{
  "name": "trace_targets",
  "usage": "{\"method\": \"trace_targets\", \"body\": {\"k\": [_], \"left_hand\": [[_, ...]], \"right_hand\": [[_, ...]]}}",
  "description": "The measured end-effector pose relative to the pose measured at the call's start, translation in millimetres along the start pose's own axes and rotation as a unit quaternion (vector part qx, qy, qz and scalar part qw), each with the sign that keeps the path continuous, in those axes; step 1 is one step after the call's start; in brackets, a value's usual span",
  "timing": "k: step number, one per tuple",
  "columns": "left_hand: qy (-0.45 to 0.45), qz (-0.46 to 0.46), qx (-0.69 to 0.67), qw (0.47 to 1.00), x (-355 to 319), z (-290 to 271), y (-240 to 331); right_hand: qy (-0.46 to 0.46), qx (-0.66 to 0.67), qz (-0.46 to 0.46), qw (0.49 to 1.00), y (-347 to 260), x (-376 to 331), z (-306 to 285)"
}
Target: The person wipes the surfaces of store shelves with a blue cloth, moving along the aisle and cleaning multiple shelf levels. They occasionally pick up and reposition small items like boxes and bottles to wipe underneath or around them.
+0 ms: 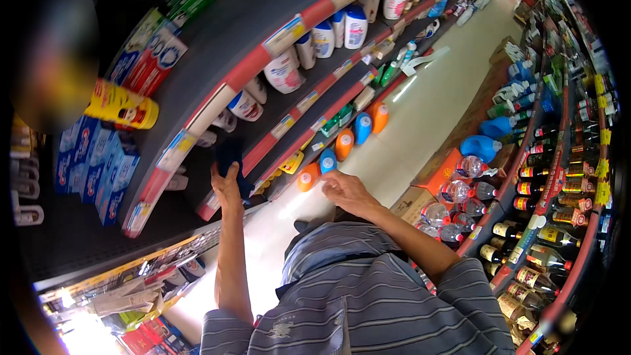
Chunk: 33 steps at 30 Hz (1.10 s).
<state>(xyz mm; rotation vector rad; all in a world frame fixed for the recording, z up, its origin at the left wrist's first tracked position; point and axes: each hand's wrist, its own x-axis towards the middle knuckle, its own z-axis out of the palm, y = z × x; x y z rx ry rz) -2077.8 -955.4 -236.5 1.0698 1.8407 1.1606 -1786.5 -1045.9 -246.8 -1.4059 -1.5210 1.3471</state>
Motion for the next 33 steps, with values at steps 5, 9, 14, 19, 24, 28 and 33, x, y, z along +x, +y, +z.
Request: {"method": "trace_targets", "body": {"k": [5, 9, 14, 19, 24, 28, 33], "left_hand": [[0.001, 0.063, 0.164, 0.984, 43.9, 32.1, -35.4], [0.008, 0.082, 0.152, 0.985, 42.9, 62.9, -13.4], [-0.022, 0.053, 0.17, 0.984, 47.7, 81.0, -12.7], [-0.052, 0.102, 0.205, 0.972, 49.6, 92.9, -11.1], [0.008, 0.087, 0.174, 0.981, 36.9, 95.5, -3.4], [0.135, 0.017, -0.024, 0.99, 30.5, 105.0, -18.5], [0.297, -0.057, -0.116, 0.946, 0.2, 125.8, -20.6]], "right_hand": [[0.0, 0.07, 0.144, 0.987, 48.9, -24.8, -38.0], [0.031, 0.103, 0.201, 0.974, 60.7, -33.7, -48.2], [0.068, 0.152, 0.171, 0.971, 51.5, -32.8, -49.8], [0.072, 0.193, 0.227, 0.952, 53.5, -42.1, -60.7], [0.1, 0.172, 0.198, 0.96, 68.0, -44.8, -73.5], [0.109, 0.1, 0.188, 0.971, 84.3, -39.9, -105.4], [0.125, 0.069, 0.183, 0.973, 99.7, -46.7, -176.4]]}}
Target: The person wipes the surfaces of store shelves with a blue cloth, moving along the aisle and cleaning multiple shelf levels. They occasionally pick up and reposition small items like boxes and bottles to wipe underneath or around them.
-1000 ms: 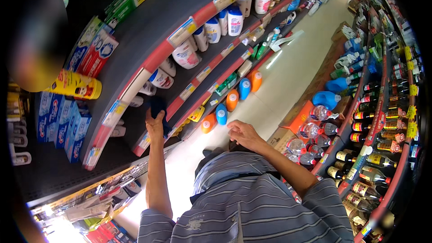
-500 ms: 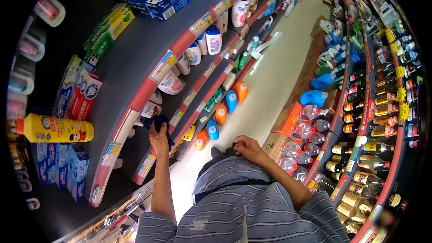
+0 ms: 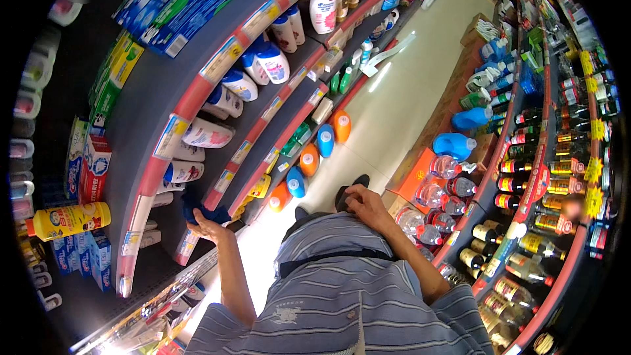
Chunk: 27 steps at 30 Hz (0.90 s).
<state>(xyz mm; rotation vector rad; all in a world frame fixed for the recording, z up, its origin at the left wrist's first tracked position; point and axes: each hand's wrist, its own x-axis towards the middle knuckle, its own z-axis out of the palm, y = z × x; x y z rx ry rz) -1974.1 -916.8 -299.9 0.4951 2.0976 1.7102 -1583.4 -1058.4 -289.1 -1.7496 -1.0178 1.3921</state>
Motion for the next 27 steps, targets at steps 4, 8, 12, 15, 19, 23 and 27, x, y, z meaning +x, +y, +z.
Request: {"method": "trace_targets", "body": {"k": [4, 8, 12, 15, 19, 23, 27], "left_hand": [[0.038, 0.042, 0.025, 0.998, -10.4, 5.9, -24.6], [-0.095, -0.03, -0.104, 0.99, -55.3, 48.3, -19.4], [-0.094, -0.053, -0.022, 0.994, -90.6, 97.2, 1.1], [-0.123, -0.03, 0.041, 0.991, -90.6, 113.5, -2.4], [-0.187, -0.015, 0.02, 0.982, -143.8, 142.4, 38.1], [-0.331, 0.069, 0.026, 0.941, -193.9, 188.5, 44.2], [-0.382, 0.072, 0.035, 0.921, -240.9, 248.1, 83.2]], "right_hand": [[0.009, -0.003, 0.015, 1.0, 12.4, 12.0, -55.5], [-0.003, -0.009, -0.002, 1.0, 30.5, 26.9, -104.1], [-0.014, -0.032, -0.022, 0.999, 30.8, 35.6, -143.5], [0.017, -0.006, -0.021, 1.0, 37.7, 37.5, -158.6], [0.064, 0.052, -0.019, 0.996, 50.0, 28.4, -170.5], [0.046, 0.055, 0.038, 0.997, 56.6, 19.7, -190.3], [0.07, 0.084, 0.066, 0.992, 53.0, 18.1, -207.5]]}}
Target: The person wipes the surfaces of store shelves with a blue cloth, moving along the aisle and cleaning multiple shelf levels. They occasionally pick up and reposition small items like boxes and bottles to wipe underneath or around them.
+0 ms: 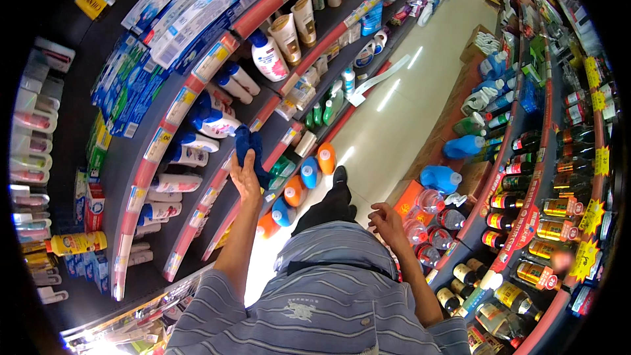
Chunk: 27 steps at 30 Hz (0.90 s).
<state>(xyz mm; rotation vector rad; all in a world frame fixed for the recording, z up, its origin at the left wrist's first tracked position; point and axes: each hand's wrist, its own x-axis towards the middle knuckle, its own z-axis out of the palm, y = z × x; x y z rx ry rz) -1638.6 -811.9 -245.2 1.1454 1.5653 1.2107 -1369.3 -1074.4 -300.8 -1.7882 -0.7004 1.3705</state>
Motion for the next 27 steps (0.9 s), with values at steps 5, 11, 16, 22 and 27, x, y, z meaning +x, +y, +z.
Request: {"method": "trace_targets", "body": {"k": [5, 11, 16, 22, 27], "left_hand": [[0.045, -0.027, 0.054, 0.997, 44.6, 51.7, -2.2], [0.08, -0.034, 0.156, 0.984, 76.8, 91.1, -6.1], [0.071, -0.006, 0.21, 0.975, 100.1, 84.9, -23.6], [0.024, 0.025, 0.253, 0.967, 113.7, 87.5, -12.5], [0.044, 0.074, 0.307, 0.948, 117.0, 94.3, -10.0]], "right_hand": [[0.014, 0.009, 0.011, 1.0, -9.9, 18.1, -20.2], [0.029, -0.002, -0.013, 0.999, -21.5, 62.7, -44.5], [0.024, -0.003, -0.014, 1.0, -69.9, 98.6, -55.9], [0.028, -0.044, -0.011, 0.999, -79.2, 140.3, -63.2], [0.002, -0.119, -0.045, 0.992, -100.4, 161.8, -78.9]]}}
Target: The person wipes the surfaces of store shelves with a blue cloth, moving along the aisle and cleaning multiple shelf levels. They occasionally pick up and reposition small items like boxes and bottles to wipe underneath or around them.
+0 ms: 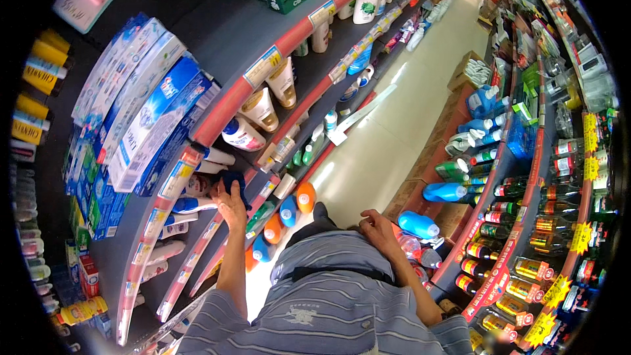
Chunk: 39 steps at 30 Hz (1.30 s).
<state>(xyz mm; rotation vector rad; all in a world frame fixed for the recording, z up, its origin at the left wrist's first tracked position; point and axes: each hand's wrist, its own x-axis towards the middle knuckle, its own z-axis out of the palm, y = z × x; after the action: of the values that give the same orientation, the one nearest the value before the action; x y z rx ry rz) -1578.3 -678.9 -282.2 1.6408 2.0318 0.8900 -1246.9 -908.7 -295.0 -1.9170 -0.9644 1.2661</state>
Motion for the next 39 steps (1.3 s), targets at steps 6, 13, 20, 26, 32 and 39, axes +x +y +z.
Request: {"method": "trace_targets", "body": {"k": [6, 13, 20, 26, 32, 39], "left_hand": [[-0.029, 0.009, 0.073, 0.997, 1.4, -4.1, -8.9], [-0.026, -0.078, -0.029, 0.996, 9.5, -3.1, -16.2], [0.147, -0.216, -0.299, 0.918, -3.6, 27.0, 21.8], [0.243, -0.222, -0.283, 0.901, -13.1, 59.0, 55.6], [0.14, -0.161, -0.339, 0.916, -59.3, 114.7, 164.9], [0.02, -0.094, -0.203, 0.974, -25.2, 173.4, 242.9]], "right_hand": [[-0.041, -0.055, -0.02, 0.997, -15.4, 33.0, -21.9], [-0.083, -0.083, -0.069, 0.991, -19.0, 85.0, -70.2], [-0.085, -0.093, -0.067, 0.99, 3.5, 118.7, -149.0], [-0.082, -0.075, -0.061, 0.992, 32.4, 127.9, -207.0], [-0.074, -0.035, -0.023, 0.996, 49.2, 132.9, -242.5], [-0.066, -0.027, -0.025, 0.997, 63.7, 142.6, -267.4]]}}
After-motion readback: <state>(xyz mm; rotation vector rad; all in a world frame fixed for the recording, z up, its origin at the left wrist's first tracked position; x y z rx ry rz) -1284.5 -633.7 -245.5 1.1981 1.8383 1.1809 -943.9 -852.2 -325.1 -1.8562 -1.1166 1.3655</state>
